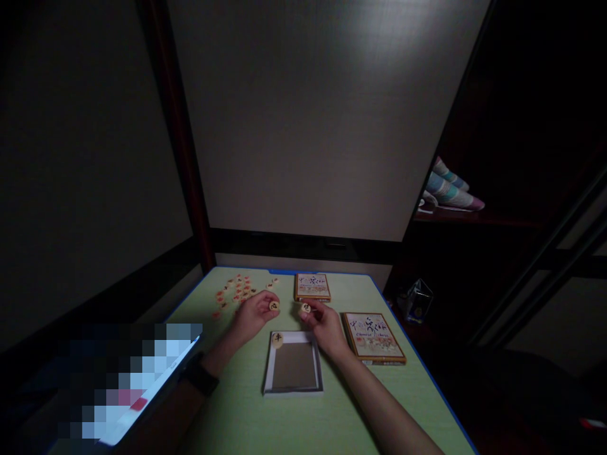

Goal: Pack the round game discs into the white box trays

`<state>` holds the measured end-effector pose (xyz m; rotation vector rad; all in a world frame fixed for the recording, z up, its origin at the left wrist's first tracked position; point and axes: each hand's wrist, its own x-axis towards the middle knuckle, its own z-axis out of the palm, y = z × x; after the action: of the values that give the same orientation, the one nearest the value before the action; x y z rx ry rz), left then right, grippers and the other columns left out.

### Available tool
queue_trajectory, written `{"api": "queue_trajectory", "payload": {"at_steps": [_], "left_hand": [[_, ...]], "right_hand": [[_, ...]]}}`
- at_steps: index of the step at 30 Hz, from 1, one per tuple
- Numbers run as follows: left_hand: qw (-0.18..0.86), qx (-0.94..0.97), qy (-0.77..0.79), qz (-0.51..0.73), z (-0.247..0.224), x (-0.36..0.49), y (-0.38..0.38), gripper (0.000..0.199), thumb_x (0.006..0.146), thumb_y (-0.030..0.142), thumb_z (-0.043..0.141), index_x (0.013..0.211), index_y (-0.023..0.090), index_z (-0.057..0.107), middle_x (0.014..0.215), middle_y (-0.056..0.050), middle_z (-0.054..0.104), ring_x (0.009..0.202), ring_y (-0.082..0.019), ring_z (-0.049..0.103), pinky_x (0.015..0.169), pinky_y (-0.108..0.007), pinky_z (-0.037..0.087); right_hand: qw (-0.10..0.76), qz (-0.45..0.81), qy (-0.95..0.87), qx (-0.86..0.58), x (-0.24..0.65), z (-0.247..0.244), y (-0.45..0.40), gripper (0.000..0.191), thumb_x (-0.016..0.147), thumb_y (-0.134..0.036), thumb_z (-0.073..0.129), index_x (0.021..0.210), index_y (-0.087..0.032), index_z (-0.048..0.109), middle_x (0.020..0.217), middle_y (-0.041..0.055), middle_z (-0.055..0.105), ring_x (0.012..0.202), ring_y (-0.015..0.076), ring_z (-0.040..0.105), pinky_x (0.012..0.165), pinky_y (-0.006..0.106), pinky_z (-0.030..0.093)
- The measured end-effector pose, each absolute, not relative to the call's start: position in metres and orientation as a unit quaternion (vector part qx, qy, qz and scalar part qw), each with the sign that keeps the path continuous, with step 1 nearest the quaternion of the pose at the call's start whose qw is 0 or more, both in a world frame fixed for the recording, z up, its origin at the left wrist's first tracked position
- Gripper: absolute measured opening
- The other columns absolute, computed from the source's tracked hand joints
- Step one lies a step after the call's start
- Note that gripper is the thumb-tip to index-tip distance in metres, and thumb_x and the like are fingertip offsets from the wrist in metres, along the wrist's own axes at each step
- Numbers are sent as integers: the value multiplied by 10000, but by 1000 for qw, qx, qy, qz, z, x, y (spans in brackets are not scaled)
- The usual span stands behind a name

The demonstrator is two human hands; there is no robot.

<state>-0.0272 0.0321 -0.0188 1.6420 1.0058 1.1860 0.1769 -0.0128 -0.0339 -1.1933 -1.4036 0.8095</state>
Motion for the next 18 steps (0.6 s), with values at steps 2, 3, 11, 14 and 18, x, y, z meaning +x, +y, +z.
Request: {"api": "queue_trajectory", "payload": {"at_steps": [2, 3, 11, 14, 18], "left_hand": [[493, 609, 394, 481, -18, -27, 32, 212, 646, 70, 712, 837, 162, 695, 713, 0, 694, 670, -149, 655, 638, -238, 505], [515, 587, 395, 484, -17, -27, 32, 224, 639, 91, 743, 852, 153, 709, 725, -12, 706, 677, -152, 663, 650, -242, 516], [677, 434, 341, 487, -8, -21, 10, 277, 655, 268, 866, 838, 108, 733, 894, -103, 753, 856, -215, 719, 882, -355, 569], [669, 433, 371, 476, -4, -17, 4, 299, 644, 290, 877, 846, 116, 742, 861, -96, 758, 785, -199, 715, 788, -328, 590], [672, 433, 376, 468, 0, -13, -2, 330, 637, 318, 884, 855, 116, 739, 895, -107, 759, 771, -195, 715, 759, -311, 586]], "right_hand": [[527, 297, -613, -509, 176, -32, -16, 429, 774, -414, 643, 1098, -138, 698, 789, 63, 727, 710, 203, 657, 659, 319, 521], [519, 267, -629, -513, 176, -31, -19, 398, 802, -404, 627, 1101, -148, 692, 814, 67, 734, 734, 209, 667, 680, 324, 529], [449, 18, -766, -459, 163, -15, -40, 197, 934, -309, 570, 1074, -189, 641, 973, 93, 720, 864, 221, 676, 793, 340, 554], [444, -41, -781, -437, 155, -13, -41, 182, 958, -288, 541, 1084, -188, 625, 979, 102, 693, 899, 228, 663, 787, 340, 561], [427, -64, -782, -450, 149, -14, -40, 190, 966, -264, 525, 1118, -194, 615, 1005, 106, 676, 894, 228, 664, 785, 343, 570]]}}
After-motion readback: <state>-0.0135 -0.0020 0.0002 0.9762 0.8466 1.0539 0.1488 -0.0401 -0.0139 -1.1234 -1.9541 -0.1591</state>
